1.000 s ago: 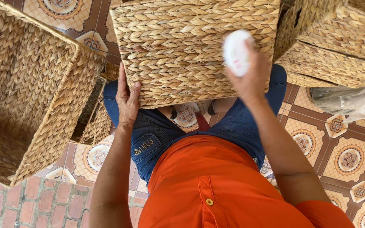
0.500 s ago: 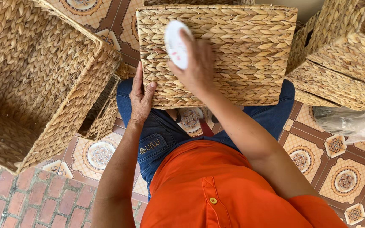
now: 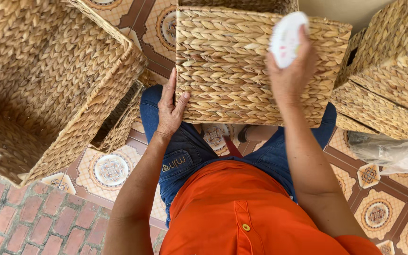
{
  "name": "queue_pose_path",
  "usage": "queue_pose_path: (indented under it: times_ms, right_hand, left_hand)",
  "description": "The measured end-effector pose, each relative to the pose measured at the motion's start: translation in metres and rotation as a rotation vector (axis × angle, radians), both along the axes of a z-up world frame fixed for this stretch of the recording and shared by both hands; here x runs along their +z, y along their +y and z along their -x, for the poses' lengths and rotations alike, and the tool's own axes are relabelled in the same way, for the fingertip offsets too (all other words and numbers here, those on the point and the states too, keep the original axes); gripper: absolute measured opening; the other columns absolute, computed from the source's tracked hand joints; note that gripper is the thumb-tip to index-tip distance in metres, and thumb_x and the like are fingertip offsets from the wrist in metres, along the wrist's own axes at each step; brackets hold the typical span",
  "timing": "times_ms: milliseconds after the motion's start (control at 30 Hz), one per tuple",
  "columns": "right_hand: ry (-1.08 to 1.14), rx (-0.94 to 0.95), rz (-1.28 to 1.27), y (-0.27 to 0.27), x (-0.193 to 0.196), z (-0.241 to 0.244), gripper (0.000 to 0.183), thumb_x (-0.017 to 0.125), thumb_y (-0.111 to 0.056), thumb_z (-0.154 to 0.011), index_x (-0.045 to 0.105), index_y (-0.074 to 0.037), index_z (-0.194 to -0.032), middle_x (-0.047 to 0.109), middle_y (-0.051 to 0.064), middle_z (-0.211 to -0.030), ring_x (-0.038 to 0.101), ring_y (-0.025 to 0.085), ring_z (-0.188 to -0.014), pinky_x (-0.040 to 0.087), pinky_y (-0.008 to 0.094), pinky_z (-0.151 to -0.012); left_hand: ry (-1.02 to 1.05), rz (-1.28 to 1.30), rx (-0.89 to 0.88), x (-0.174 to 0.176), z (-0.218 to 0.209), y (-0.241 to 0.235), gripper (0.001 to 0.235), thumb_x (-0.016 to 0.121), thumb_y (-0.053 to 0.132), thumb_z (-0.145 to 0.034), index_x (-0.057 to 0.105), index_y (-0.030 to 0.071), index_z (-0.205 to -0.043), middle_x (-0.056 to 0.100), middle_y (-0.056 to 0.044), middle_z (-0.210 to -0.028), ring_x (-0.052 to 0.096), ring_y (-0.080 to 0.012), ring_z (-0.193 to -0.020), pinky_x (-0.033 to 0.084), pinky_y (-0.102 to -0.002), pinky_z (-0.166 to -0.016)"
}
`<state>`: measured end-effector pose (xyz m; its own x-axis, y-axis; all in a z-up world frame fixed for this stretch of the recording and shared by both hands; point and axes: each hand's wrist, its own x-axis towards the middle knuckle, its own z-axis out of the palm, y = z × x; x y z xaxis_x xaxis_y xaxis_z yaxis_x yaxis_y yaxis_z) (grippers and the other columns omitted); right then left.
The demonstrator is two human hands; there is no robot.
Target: The person sits on the floor and scrubs a woven basket with a white brush, cleaning the exterior and interior surfaces. The person rotates the basket to access different sides and continues scrubbing until the end of the clip.
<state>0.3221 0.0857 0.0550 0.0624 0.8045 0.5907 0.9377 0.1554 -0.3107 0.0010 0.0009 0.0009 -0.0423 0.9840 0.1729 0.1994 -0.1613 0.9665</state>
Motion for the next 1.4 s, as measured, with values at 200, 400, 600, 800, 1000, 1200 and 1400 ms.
queue_pose_path:
  times_ms: [200, 400, 600, 800, 1000, 1200, 1400]
  right_hand:
    - [0.067, 0.309, -0.003, 0.029, -0.014, 0.141, 0.111, 0.099, -0.037, -0.074, 0.028, -0.018, -0.157, 0.056, 0.015, -0.128, 0.054, 0.027, -0.112, 0.047, 0.045, -0.095]
    - [-0.036, 0.483, -0.027, 0.042, -0.017, 0.136, 0.109, 0.100, -0.041, -0.073, 0.030, -0.021, -0.155, 0.056, 0.012, -0.120, 0.055, 0.027, -0.108, 0.047, 0.051, -0.092]
    - [-0.054, 0.101, 0.047, -0.005, 0.007, 0.013, 0.099, 0.099, -0.027, -0.083, 0.034, -0.017, -0.158, 0.055, 0.013, -0.139, 0.054, 0.029, -0.128, 0.036, 0.049, -0.111]
    - [0.007, 0.023, 0.020, -0.010, -0.004, 0.032, 0.097, 0.098, -0.028, -0.086, 0.034, -0.017, -0.159, 0.055, 0.011, -0.134, 0.055, 0.028, -0.122, 0.043, 0.044, -0.108]
    - [-0.028, 0.410, -0.041, 0.008, -0.025, 0.165, 0.118, 0.096, -0.038, -0.070, 0.020, -0.020, -0.158, 0.055, 0.013, -0.115, 0.053, 0.028, -0.104, 0.044, 0.048, -0.093]
    - [-0.023, 0.436, 0.046, 0.001, -0.024, 0.146, 0.113, 0.099, -0.042, -0.072, 0.025, -0.021, -0.155, 0.056, 0.015, -0.121, 0.055, 0.030, -0.107, 0.043, 0.047, -0.086]
    - [0.006, 0.099, 0.142, -0.048, -0.002, 0.001, 0.100, 0.098, -0.026, -0.088, 0.031, -0.015, -0.161, 0.053, 0.015, -0.133, 0.054, 0.029, -0.124, 0.044, 0.046, -0.107]
  left_hand:
    - [0.022, 0.023, 0.017, 0.004, 0.002, -0.005, 0.067, 0.064, 0.030, -0.106, 0.031, 0.014, -0.162, 0.060, -0.012, -0.141, 0.057, -0.0211, -0.133, 0.045, -0.035, -0.114]
    - [-0.009, 0.022, 0.007, 0.004, 0.001, -0.004, 0.067, 0.065, 0.029, -0.105, 0.032, 0.014, -0.161, 0.060, -0.011, -0.141, 0.059, -0.0213, -0.133, 0.047, -0.035, -0.115]
    - [-0.020, -0.019, -0.009, 0.001, 0.001, -0.002, 0.065, 0.065, 0.025, -0.106, 0.032, 0.013, -0.162, 0.059, -0.012, -0.140, 0.058, -0.0223, -0.132, 0.046, -0.036, -0.114]
    - [0.009, 0.008, 0.001, -0.001, 0.001, 0.002, 0.066, 0.064, 0.025, -0.106, 0.032, 0.013, -0.162, 0.061, -0.011, -0.135, 0.059, -0.0210, -0.127, 0.046, -0.035, -0.113]
    - [0.058, 0.021, 0.014, -0.004, 0.003, 0.000, 0.067, 0.064, 0.030, -0.106, 0.033, 0.010, -0.161, 0.059, -0.014, -0.140, 0.056, -0.0219, -0.133, 0.045, -0.035, -0.115]
    - [0.003, -0.018, -0.004, -0.003, 0.004, -0.005, 0.062, 0.057, 0.033, -0.110, 0.033, 0.010, -0.161, 0.051, -0.016, -0.154, 0.049, -0.0233, -0.145, 0.039, -0.037, -0.121]
    - [-0.127, 0.064, -0.015, -0.005, 0.005, -0.001, 0.057, 0.052, 0.036, -0.111, 0.035, 0.013, -0.161, 0.057, -0.011, -0.149, 0.054, -0.0206, -0.137, 0.041, -0.035, -0.119]
